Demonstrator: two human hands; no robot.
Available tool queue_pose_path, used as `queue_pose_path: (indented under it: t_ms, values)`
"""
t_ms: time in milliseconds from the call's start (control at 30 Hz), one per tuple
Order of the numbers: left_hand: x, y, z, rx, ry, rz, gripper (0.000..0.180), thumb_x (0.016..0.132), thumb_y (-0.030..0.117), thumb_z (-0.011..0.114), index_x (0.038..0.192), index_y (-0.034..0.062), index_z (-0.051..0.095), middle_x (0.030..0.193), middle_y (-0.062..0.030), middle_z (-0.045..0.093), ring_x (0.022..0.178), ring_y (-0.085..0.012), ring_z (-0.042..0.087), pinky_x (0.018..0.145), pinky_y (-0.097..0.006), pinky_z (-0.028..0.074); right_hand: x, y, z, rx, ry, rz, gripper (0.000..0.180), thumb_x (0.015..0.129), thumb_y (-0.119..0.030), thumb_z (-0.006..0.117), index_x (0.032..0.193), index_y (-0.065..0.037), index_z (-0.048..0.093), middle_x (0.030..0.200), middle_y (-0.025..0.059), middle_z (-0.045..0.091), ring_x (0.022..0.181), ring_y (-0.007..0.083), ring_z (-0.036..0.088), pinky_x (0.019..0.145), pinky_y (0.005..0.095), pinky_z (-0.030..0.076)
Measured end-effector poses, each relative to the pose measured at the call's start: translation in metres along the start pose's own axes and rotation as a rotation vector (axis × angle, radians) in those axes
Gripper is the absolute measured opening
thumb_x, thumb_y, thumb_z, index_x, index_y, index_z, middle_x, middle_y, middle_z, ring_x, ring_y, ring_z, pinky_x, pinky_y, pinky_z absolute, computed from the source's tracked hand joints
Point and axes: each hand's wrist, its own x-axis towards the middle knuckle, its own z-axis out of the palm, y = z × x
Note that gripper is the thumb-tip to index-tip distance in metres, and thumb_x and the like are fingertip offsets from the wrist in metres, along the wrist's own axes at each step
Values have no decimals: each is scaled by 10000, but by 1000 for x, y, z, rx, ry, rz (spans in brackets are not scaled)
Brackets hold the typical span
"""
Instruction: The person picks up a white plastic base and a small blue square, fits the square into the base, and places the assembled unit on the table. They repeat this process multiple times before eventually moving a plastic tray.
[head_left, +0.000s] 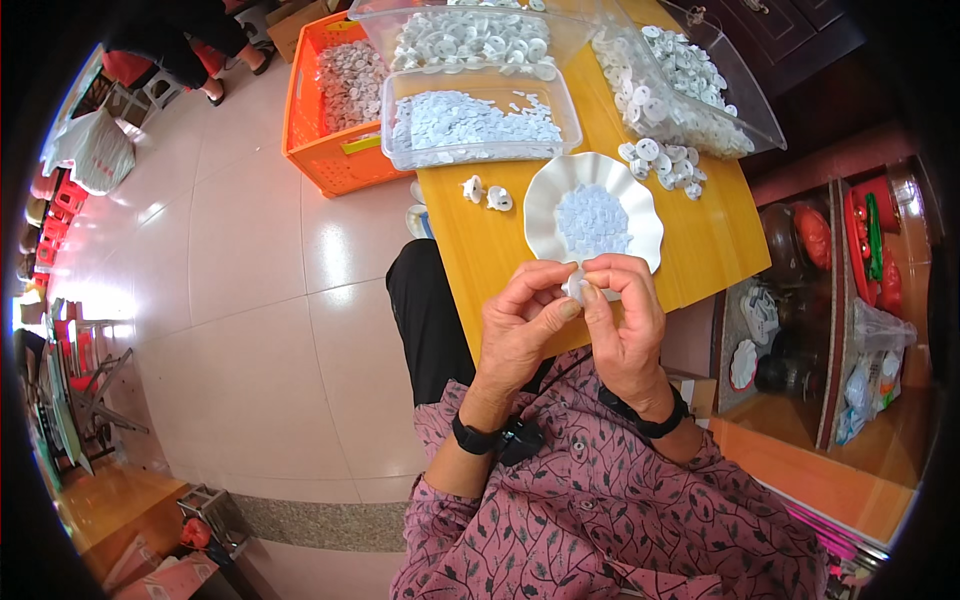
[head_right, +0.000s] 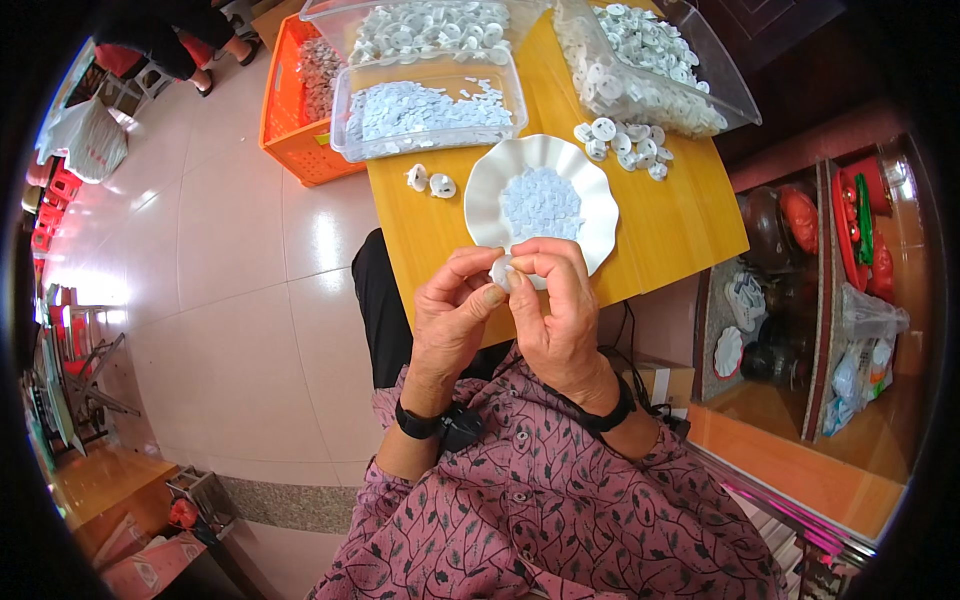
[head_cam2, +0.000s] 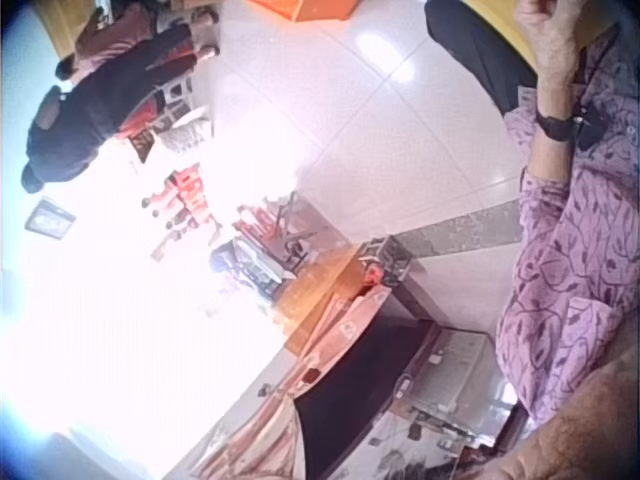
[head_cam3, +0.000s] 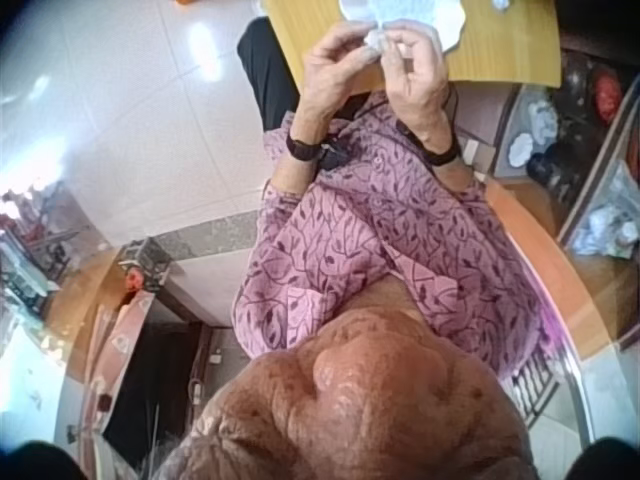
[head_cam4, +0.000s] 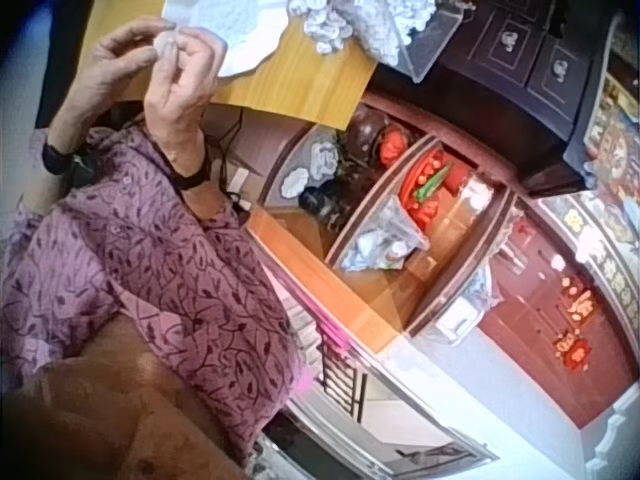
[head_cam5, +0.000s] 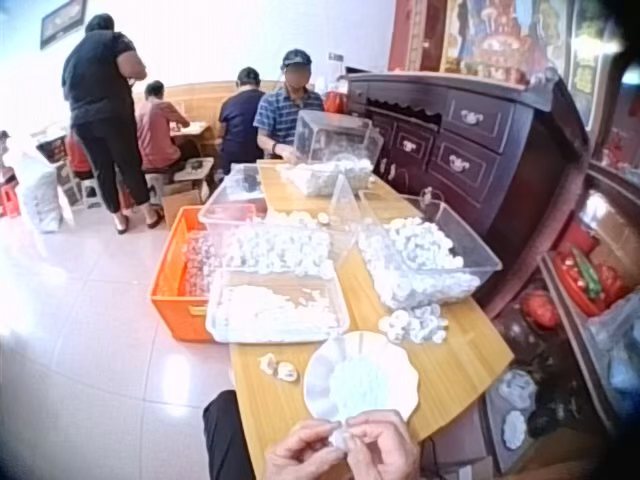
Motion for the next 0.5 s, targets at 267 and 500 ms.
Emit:
queue_pose_path:
  t_ms: [267,500]
  values:
    - [0,0,1,-30,8,0,333,877,-45,704,1205,-13,656,1130,-42,578,920,-92,544,826,-217,460,2,-1,0,-20,4,-24,74,917,-6,616,972,0,567,1057,156,600,938,289,621,820,362,515]
    - [-1,4,3,-13,-3,31,334,877,-43,705,1207,-9,660,1124,-44,573,938,-98,536,828,-217,455,2,-3,1,-40,-9,-30,83,908,5,592,967,2,534,1058,170,573,935,301,602,809,374,513]
